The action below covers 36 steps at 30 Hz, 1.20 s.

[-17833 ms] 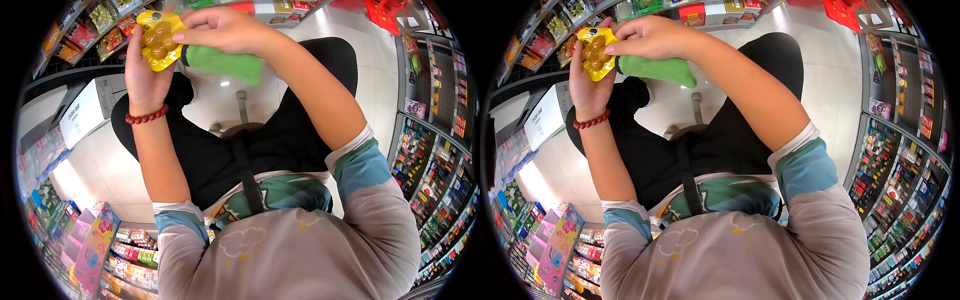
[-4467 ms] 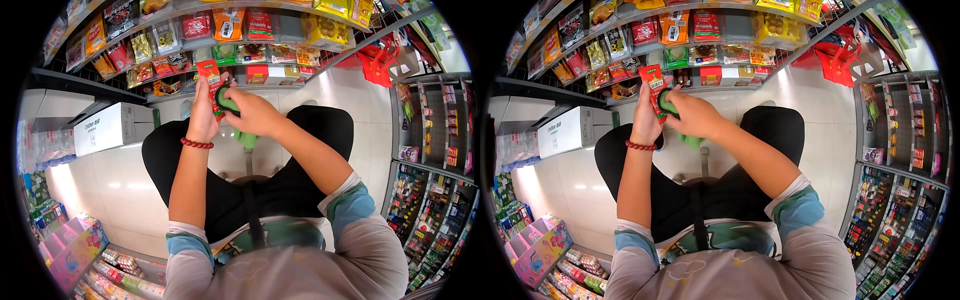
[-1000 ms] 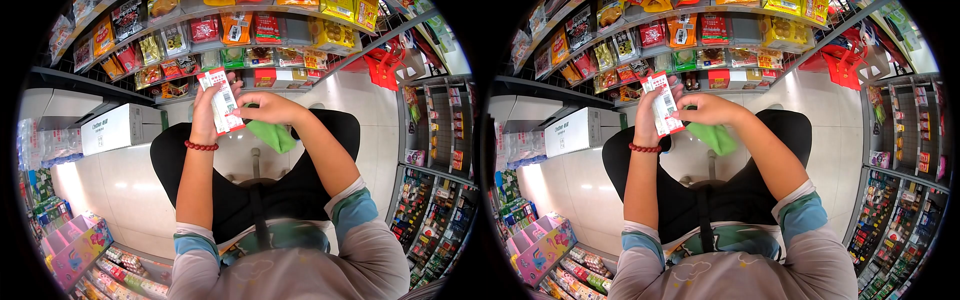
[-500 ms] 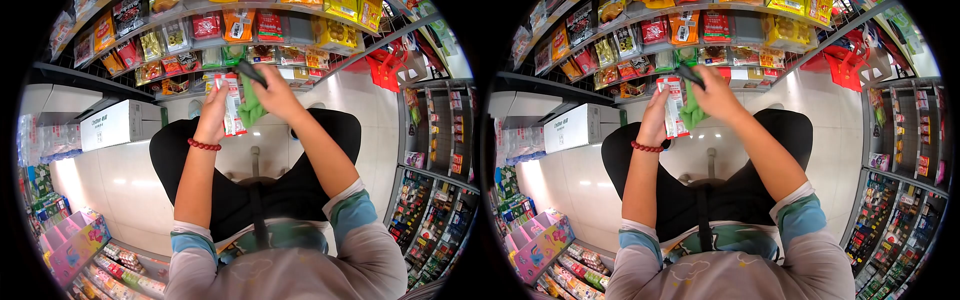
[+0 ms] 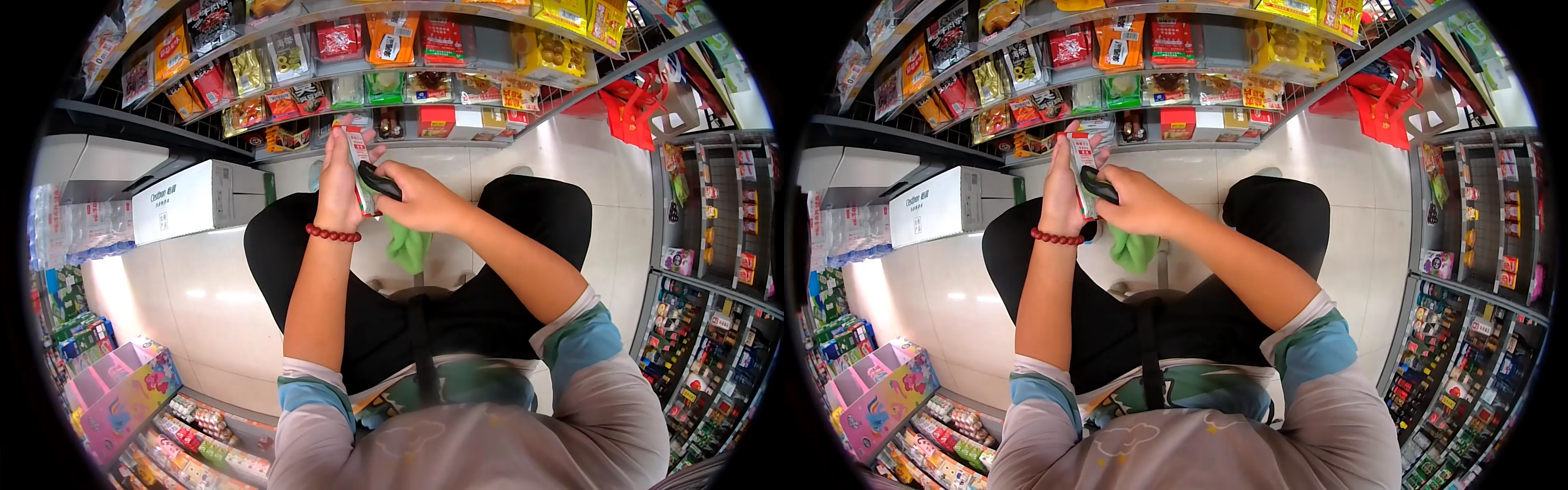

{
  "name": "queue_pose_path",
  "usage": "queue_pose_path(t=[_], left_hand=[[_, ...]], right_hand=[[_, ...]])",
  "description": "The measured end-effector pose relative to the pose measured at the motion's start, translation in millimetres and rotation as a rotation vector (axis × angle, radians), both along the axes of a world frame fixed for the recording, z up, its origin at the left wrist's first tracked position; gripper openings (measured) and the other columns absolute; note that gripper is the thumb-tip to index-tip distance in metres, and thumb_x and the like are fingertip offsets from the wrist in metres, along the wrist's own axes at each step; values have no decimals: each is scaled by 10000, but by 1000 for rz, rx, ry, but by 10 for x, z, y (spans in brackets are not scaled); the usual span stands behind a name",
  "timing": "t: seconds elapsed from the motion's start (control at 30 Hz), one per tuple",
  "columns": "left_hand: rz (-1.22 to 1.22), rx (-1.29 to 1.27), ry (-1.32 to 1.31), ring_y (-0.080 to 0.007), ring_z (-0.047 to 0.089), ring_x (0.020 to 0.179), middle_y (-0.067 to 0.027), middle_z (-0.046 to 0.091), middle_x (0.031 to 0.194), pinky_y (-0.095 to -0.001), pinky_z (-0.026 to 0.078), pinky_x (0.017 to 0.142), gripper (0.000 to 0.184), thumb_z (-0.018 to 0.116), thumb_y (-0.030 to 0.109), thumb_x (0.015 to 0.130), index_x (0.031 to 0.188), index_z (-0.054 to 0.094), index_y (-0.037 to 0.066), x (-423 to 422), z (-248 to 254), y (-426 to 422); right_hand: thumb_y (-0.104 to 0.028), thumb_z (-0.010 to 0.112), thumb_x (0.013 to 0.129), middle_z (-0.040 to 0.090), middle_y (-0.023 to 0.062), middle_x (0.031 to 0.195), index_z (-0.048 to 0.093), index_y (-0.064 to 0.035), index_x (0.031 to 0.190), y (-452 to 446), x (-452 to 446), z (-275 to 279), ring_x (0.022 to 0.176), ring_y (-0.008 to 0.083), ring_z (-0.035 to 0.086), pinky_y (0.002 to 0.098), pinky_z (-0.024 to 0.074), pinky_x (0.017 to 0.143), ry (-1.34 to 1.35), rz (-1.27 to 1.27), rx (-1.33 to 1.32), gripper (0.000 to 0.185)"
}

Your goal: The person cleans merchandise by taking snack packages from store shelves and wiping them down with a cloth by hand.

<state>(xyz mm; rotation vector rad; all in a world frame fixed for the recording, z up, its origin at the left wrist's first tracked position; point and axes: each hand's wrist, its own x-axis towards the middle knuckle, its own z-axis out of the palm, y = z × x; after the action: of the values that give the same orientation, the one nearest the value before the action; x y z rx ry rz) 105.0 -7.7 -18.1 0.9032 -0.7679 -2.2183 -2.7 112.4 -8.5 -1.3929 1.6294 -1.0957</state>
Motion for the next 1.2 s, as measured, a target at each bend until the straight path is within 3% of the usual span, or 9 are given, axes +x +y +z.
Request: queue_pose_path(t=[0.2, 0.3, 0.37, 0.47, 0.6, 0.73, 0.9, 1.07, 1.2], left_hand=[[-65, 3, -112, -243, 653, 1012, -134, 657, 1182, -383, 549, 878, 537, 333, 522, 1076, 1414, 498, 139, -31, 39, 32], [-292, 43, 40, -243, 624, 1118, -142, 632, 1256, -392, 497, 992, 693, 216, 595, 1062, 1441, 463, 70, -99, 44, 88], [-290, 62, 27, -224, 563, 1231, -140, 577, 1354, -362, 444, 1062, 684, 259, 576, 1067, 1430, 482, 42, -178, 91, 239], [-304, 63, -54, -216, 531, 1283, -102, 543, 1400, -355, 413, 1100, 660, 275, 559, 1072, 1433, 482, 47, -205, 271, 339], [-274, -46, 39, -231, 494, 1332, -124, 527, 1425, -377, 393, 1123, 666, 265, 541, 1080, 1503, 404, 46, -196, 88, 242], [-324, 79, 108, -224, 599, 1146, -110, 588, 1357, -394, 466, 1033, 631, 325, 558, 1065, 1521, 389, 127, -64, 98, 98], [-107, 59, 226, -212, 634, 931, -128, 618, 1279, -345, 547, 758, 460, 479, 361, 1066, 1474, 403, 162, 17, -21, -54], [210, 67, 204, -199, 591, 968, -113, 576, 1307, -366, 512, 770, 393, 393, 391, 1083, 1430, 407, 207, 141, -40, -319], [311, 79, 88, -190, 576, 963, -82, 587, 1244, -358, 493, 782, 413, 497, 363, 1053, 1424, 409, 206, 118, -13, -279]], right_hand=[[-149, 661, 873, 634, 191, 1002, 564, 19, 1126, 14, 49, 190, 911, 322, 651, 403, 506, 793, -293, 77, 135, 319], [-112, 651, 872, 608, 198, 1032, 548, 20, 1115, -20, 61, 108, 963, 361, 630, 411, 499, 829, 51, -77, -119, 295], [-68, 632, 861, 584, 211, 1037, 534, 24, 1107, -119, -15, 19, 992, 397, 603, 419, 492, 855, 213, -352, -293, 281], [-28, 626, 835, 549, 208, 1031, 517, 29, 1083, -209, -150, -7, 987, 431, 585, 462, 492, 804, 208, -495, -334, 277], [-56, 601, 841, 604, 211, 1053, 557, 12, 1095, -156, -89, 5, 966, 405, 604, 430, 494, 842, 88, -317, -336, 267], [-96, 616, 816, 621, 194, 1021, 588, -7, 1059, -51, 58, 42, 933, 394, 614, 435, 505, 819, 74, -145, -286, 261], [-147, 629, 803, 661, 159, 908, 640, -35, 966, 51, 126, 55, 843, 378, 648, 446, 531, 745, 125, 2, -277, 198], [-372, 637, 836, 692, 154, 788, 631, -69, 991, 85, 95, 160, 760, 407, 672, 469, 544, 701, 458, 63, 128, 341], [-468, 626, 883, 684, 178, 732, 573, -103, 1070, 112, 52, 399, 702, 403, 675, 497, 535, 659, 511, -2, 219, 414]])
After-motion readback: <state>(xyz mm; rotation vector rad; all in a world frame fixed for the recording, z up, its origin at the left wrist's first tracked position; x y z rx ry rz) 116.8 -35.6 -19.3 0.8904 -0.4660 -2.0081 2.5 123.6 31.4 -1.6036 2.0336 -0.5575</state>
